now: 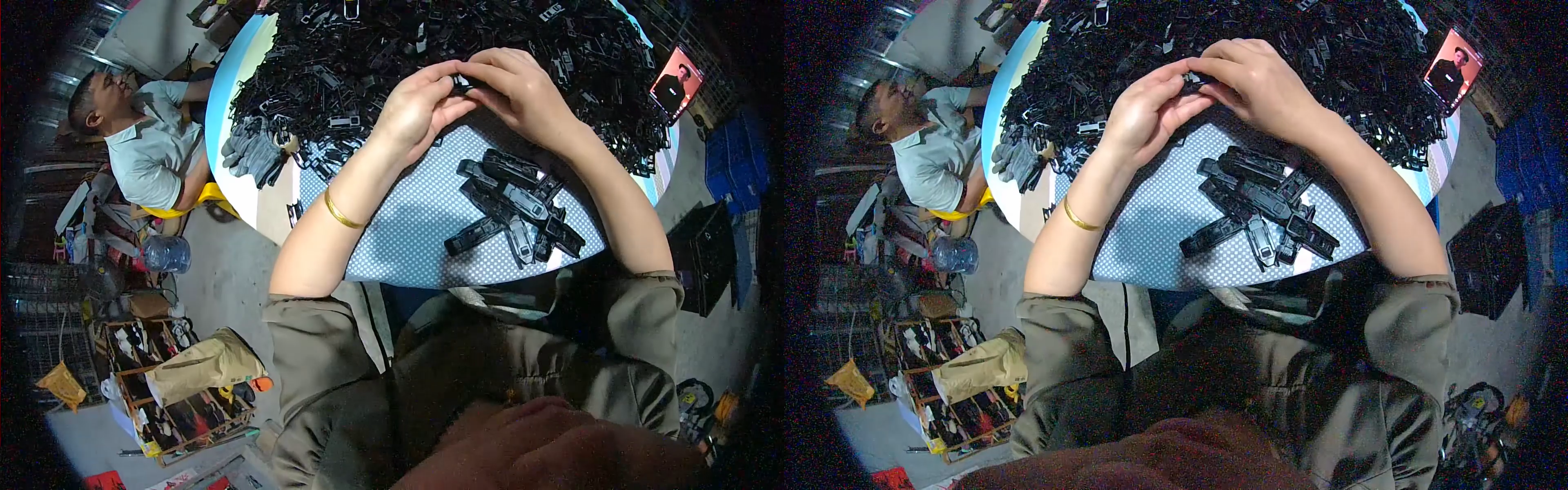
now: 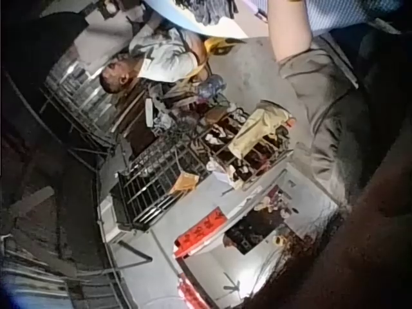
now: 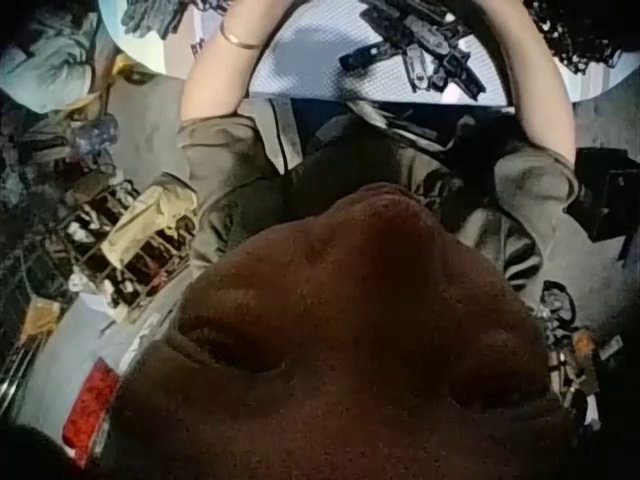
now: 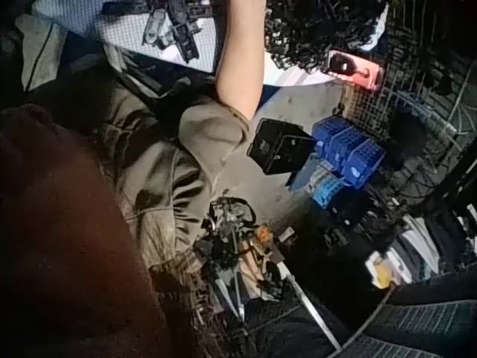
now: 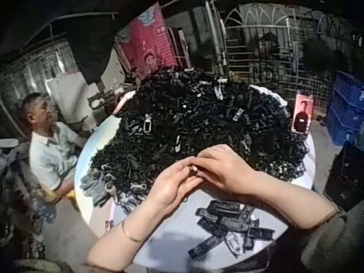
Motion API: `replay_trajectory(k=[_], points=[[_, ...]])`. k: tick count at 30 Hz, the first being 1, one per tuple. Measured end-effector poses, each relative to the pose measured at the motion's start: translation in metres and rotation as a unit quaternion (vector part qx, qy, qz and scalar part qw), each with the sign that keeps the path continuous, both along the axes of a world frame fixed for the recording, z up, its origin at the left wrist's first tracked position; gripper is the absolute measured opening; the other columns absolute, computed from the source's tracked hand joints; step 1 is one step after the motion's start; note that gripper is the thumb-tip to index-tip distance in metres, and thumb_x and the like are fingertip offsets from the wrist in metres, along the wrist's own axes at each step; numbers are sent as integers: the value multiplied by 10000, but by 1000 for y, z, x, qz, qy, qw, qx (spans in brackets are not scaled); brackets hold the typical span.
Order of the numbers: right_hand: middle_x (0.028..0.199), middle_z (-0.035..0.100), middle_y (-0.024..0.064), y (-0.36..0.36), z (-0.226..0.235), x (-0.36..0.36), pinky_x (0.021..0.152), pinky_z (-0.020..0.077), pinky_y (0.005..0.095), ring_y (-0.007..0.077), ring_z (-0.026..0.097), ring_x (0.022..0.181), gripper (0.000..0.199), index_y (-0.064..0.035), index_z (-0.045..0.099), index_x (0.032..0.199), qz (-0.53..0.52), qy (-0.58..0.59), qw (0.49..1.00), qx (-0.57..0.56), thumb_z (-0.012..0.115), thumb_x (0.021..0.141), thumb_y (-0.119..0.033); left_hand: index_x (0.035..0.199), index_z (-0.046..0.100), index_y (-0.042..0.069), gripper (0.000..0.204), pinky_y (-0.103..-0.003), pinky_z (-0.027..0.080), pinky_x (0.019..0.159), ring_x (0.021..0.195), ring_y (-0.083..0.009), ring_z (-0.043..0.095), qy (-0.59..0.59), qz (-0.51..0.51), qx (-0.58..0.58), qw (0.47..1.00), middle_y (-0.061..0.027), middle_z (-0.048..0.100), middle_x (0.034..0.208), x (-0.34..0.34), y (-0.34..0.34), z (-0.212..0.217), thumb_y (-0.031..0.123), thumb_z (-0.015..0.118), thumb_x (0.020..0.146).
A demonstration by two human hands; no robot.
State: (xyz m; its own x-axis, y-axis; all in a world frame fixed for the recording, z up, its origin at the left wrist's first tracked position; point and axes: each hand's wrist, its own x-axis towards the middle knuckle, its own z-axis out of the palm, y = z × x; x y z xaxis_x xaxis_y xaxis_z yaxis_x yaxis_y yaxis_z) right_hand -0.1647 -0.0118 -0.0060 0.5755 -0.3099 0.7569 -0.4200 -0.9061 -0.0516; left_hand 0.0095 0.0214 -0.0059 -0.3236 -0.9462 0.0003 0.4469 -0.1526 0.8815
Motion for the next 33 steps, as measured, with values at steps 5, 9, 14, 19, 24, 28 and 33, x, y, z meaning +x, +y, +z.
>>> replay_trajectory(k=[5, 9, 14, 19, 24, 28, 33], points=[[900, 571, 58, 2, 6, -4, 759, 421, 340, 225, 545, 838, 383, -75, 576, 1022, -6, 32, 999, -28, 665, 650, -85, 1184, 379, -78, 319, -323, 487, 854, 791, -180, 589, -48, 25, 2, 999, -111, 542, 907, 0, -1, -4, 75, 348, 906], [875, 589, 40, 6, 6, -1, 744, 422, 324, 218, 552, 819, 480, -72, 539, 1081, -10, 7, 1000, -11, 682, 623, -59, 1182, 396, -53, 306, -285, 486, 839, 803, -151, 581, -58, 41, 1, 997, -85, 535, 909, -7, -2, -3, 68, 359, 903], [822, 573, 42, 10, 5, 1, 752, 419, 349, 215, 557, 781, 511, -99, 527, 1091, -31, -8, 999, -19, 685, 605, -117, 1218, 376, -43, 345, -216, 464, 768, 864, -112, 542, -141, 29, -83, 986, -112, 530, 1063, -8, 1, -4, 63, 361, 890], [825, 600, 19, 11, 7, 3, 766, 417, 330, 180, 562, 806, 447, -89, 556, 1045, -21, -28, 997, -68, 670, 617, -149, 1134, 468, -26, 274, -185, 457, 679, 738, -69, 539, -123, 62, -80, 987, -14, 539, 865, -12, 5, -2, 79, 386, 895], [868, 602, 68, 9, -1, 2, 757, 455, 330, 212, 573, 830, 469, -73, 562, 1076, -10, -65, 998, 9, 696, 628, -110, 1109, 492, -26, 267, -203, 481, 710, 800, -100, 574, -103, 52, -64, 991, -72, 578, 970, -13, 6, 0, 43, 492, 851], [969, 609, 76, 6, -3, 1, 742, 472, 290, 149, 584, 825, 385, -52, 564, 1084, 50, -136, 956, 254, 661, 720, -126, 1161, 448, -36, 339, -230, 496, 739, 823, -122, 582, -75, 54, -64, 994, -92, 576, 1000, -7, 3, 0, 42, 517, 839], [791, 630, 39, 1, 13, -18, 680, 453, 214, 86, 573, 729, 277, -66, 638, 997, 71, -142, 854, 495, 652, 751, -192, 1219, 385, -53, 446, -252, 479, 788, 848, -143, 578, -89, 30, -130, 987, -113, 571, 1006, -6, 3, 8, 55, 549, 819]])
